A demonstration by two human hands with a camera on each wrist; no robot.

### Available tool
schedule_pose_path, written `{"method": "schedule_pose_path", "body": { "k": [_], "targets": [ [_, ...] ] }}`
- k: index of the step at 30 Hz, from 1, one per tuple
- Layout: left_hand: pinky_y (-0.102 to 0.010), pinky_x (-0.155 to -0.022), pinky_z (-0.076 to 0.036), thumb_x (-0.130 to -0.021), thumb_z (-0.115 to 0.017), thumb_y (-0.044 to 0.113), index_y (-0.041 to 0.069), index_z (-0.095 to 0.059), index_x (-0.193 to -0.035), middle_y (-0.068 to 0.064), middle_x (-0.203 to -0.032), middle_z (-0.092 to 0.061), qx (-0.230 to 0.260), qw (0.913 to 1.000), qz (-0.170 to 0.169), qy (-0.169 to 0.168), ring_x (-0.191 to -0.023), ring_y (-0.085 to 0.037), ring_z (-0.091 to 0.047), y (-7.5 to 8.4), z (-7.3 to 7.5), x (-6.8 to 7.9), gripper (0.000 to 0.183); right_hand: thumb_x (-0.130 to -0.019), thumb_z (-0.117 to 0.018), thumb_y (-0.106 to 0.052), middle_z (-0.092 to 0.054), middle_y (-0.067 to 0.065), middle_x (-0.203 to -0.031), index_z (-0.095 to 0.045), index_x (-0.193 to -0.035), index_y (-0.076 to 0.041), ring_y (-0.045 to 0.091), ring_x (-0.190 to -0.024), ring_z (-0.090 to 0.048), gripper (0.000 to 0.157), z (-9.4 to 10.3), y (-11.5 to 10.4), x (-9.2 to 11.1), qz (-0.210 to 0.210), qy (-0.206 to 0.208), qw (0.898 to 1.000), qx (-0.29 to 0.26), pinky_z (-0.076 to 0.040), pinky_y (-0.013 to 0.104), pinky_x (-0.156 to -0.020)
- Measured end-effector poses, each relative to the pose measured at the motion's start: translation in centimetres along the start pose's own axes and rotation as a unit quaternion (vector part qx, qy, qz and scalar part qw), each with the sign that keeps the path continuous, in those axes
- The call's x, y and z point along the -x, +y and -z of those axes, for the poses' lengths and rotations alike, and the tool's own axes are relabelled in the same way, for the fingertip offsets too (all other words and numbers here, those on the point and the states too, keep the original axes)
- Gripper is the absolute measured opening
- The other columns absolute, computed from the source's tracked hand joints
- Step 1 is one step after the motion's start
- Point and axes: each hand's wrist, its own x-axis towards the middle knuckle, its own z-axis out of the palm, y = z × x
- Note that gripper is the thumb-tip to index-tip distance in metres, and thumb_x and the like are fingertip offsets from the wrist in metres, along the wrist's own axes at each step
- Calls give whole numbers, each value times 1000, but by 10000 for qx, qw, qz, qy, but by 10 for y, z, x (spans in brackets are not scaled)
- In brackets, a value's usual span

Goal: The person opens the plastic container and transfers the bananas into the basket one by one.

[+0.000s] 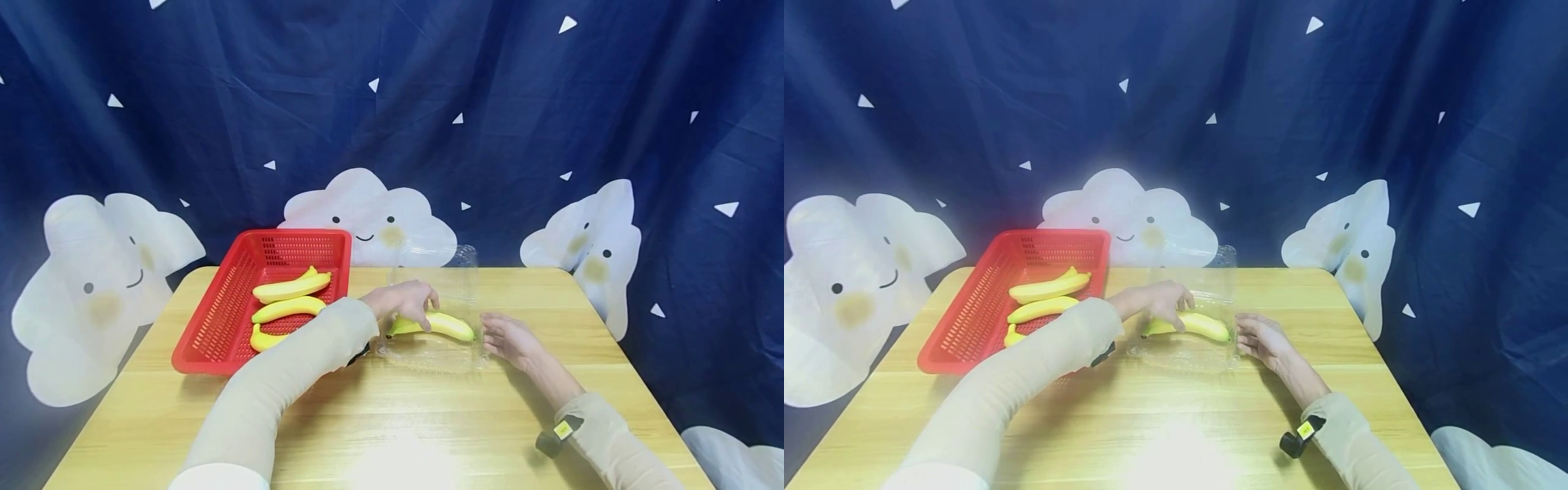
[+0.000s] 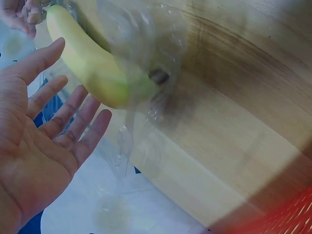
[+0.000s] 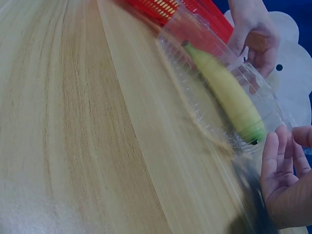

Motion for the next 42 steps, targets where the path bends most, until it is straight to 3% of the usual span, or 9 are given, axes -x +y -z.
{"method": "schedule_pose_path", "body": {
  "k": [13,29,42],
  "targets": [
    [-36,-103,-56,-87,-86,28,14,-66,-137,-6,-123,-71,-107,9998,-29,-169,-113,-19,-66,1,-4,1,55,-110,-55,-22,-58,-6,-104,-27,-161,3,3,-80,-61,63,2,0,-1,12,-66,10000,-9,-58,18,-82],
    [-43,-107,-55,-85,-87,18,16,-60,-142,-10,-135,-70,-493,9983,15,-309,-124,-25,-66,3,-9,4,63,-109,-56,-20,-62,-8,-96,-34,-157,2,4,-76,-62,57,1,1,-3,18,10,9999,-162,-58,19,-79],
    [-38,-101,-57,-84,-87,13,16,-61,-138,-12,-135,-70,-481,9984,-67,-281,-121,-26,-67,2,-11,2,60,-109,-56,-20,-62,-8,-97,-30,-159,3,2,-75,-62,61,1,0,-1,47,-15,9999,-121,-58,18,-78]
  ]
}}
